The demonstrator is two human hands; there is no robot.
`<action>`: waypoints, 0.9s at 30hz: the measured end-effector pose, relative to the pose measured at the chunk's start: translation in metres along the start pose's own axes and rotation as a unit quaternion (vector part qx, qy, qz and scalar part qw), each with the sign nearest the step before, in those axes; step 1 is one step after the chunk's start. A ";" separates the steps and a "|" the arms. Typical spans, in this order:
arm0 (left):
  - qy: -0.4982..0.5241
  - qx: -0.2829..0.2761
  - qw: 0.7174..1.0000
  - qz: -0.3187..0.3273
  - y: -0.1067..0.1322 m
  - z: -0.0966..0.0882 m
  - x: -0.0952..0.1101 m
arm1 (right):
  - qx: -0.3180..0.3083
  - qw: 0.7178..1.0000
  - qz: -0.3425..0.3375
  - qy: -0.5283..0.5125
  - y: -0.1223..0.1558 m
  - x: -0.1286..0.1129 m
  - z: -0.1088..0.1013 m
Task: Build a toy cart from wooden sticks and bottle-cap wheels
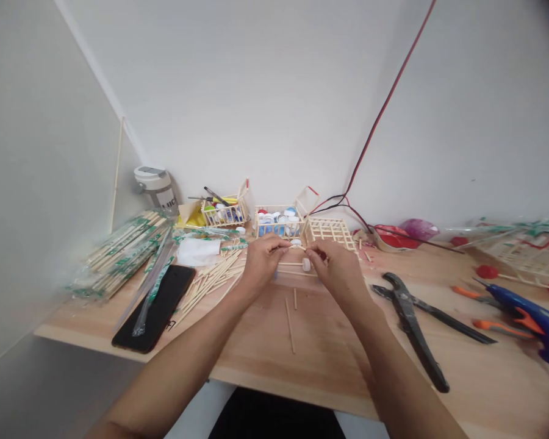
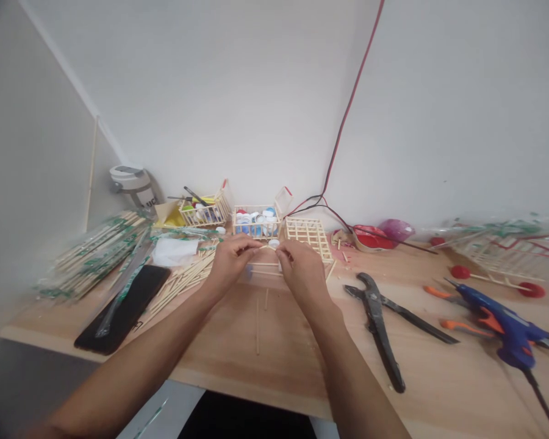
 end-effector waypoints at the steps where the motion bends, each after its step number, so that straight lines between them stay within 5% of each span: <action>1: -0.002 0.000 1.000 -0.001 0.000 0.000 0.000 | 0.001 1.000 0.002 0.002 0.000 0.000 0.000; 27: 0.019 -0.011 1.000 -0.002 0.001 0.002 0.001 | -0.014 1.000 -0.012 0.019 0.001 0.002 -0.002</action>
Point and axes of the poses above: each hand's wrist, its own y-axis away from the middle knuckle, its own z-axis out of the palm, x = y × z, the point moved 2 cm from there along -y, towards the middle knuckle, and after that the axes turned 8 degrees about z, right-handed, at the moved point
